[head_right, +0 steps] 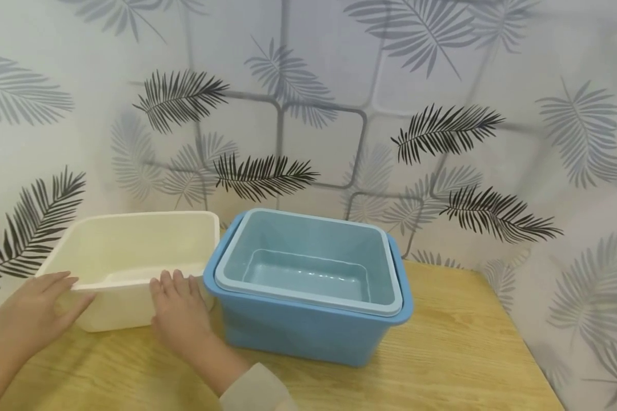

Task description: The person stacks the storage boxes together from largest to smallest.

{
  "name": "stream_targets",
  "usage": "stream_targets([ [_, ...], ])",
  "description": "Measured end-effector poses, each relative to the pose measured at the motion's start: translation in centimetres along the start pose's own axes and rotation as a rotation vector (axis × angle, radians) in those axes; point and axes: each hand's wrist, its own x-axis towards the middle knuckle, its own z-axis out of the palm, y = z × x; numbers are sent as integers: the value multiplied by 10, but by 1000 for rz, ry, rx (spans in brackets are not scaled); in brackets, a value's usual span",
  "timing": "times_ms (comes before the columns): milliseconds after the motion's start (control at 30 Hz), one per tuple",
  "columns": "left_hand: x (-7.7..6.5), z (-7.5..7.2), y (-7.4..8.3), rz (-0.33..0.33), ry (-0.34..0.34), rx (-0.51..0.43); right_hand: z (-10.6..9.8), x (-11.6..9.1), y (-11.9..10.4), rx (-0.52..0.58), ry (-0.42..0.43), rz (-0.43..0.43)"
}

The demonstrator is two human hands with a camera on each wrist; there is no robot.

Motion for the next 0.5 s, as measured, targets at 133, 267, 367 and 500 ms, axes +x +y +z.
stream_targets([
  [133,4,1,-8,50,24,-63,-1,1,4,-4,33,-30],
  [267,7,2,-12,57,-83,-122,0,5,11,5,97,-12],
  [367,9,4,-15,78,-139,-115,1,9,13,8,70,45],
  [500,11,7,-18,130,-131,-97,6,13,14,-71,-5,93],
])
